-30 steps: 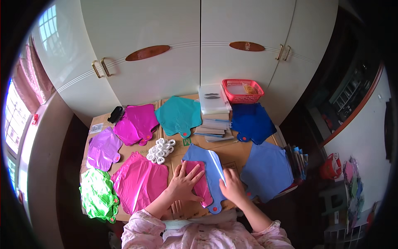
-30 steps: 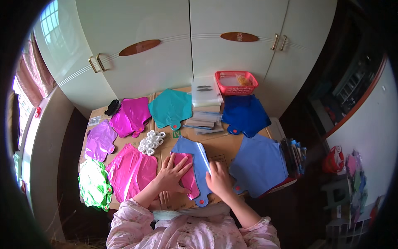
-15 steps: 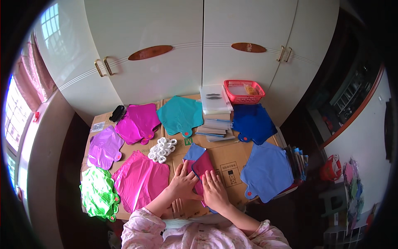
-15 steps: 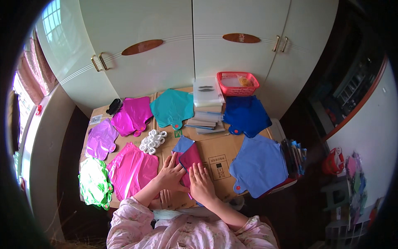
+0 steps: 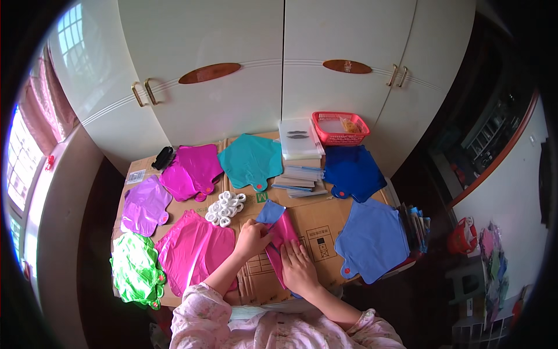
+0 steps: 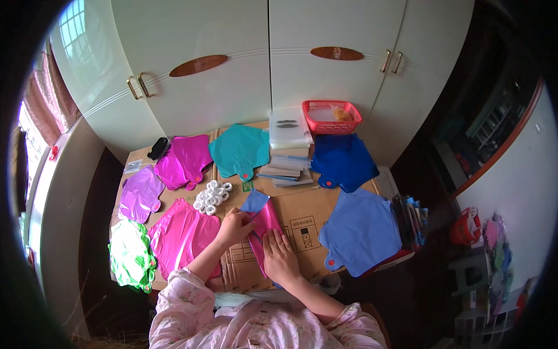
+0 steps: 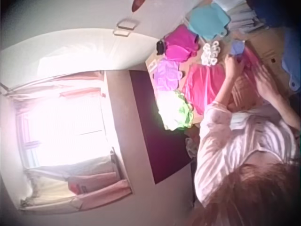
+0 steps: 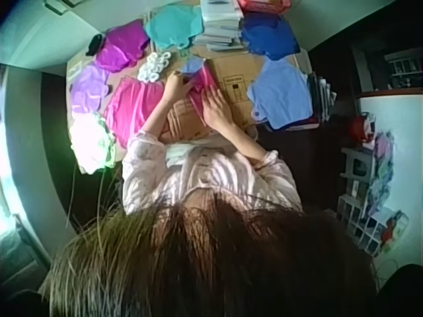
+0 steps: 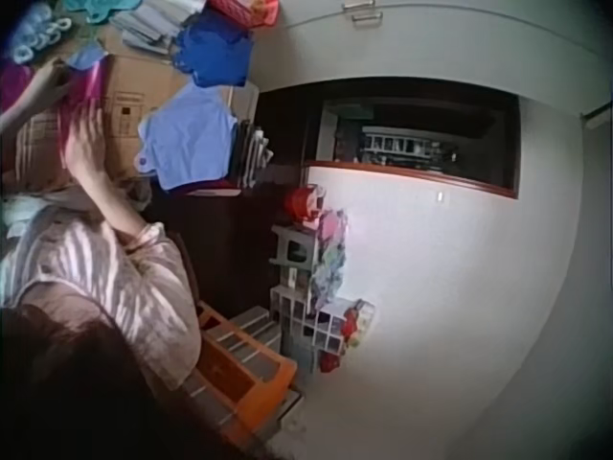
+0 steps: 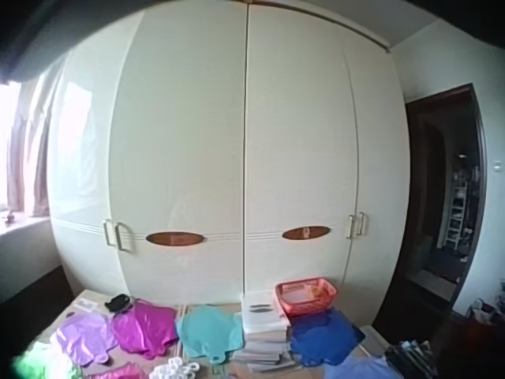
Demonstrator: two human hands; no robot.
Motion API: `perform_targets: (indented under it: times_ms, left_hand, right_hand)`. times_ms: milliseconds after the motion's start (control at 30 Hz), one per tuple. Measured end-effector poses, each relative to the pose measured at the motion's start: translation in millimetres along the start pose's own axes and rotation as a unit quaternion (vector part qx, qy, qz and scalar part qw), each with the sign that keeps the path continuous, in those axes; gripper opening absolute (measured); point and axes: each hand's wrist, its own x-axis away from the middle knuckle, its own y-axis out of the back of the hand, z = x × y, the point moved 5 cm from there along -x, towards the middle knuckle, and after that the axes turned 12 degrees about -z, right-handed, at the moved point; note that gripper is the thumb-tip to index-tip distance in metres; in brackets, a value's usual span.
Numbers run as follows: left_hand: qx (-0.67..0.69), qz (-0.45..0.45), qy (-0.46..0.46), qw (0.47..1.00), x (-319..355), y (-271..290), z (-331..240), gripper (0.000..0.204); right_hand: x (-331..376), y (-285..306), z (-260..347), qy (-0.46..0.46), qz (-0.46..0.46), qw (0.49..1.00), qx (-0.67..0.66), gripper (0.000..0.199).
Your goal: Packaging various colorful plastic components into individual plastic bags at a workbench.
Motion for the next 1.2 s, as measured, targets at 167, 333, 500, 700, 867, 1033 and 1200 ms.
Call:
perform_targets:
  times_ms: [167,333,500,700,867,1033,1200]
  left_hand:
    - [-0.023,-0.017,-0.009,1.0,-1,-5,8,0.018]
    - [-0.029,-0.01,-0.028,0.999,-2,-5,7,0.017]
    - [-0.047,0.0,-0.044,0.998,-3,-2,9,0.017]
    - [-0.041,0.023,-0.054,0.997,-4,0,9,0.017]
    - [-0.038,0.037,-0.056,0.997,-5,0,9,0.018]
    - [-0.039,0.047,-0.058,0.996,-4,-2,11,0.017]
    - [-0.041,0.055,-0.059,0.996,-5,-3,11,0.017]
  right_hand:
    - [0,-1,0,-0.003,0.004,1.0,-0.003,0.046]
    - [0,2,-1,-0.006,0.005,1.0,-0.013,0.045]
    - [2,-3,1,0.011,0.008,1.0,0.007,0.046]
    - [2,-3,0,0.022,0.007,1.0,-0.008,0.046]
    - [1,-1,-1,0.022,0.008,1.0,-0.02,0.045]
    - [2,0,-2,0.028,0.011,0.999,-0.028,0.045]
    - [3,-2,-3,0.029,0.014,0.999,-0.03,0.046]
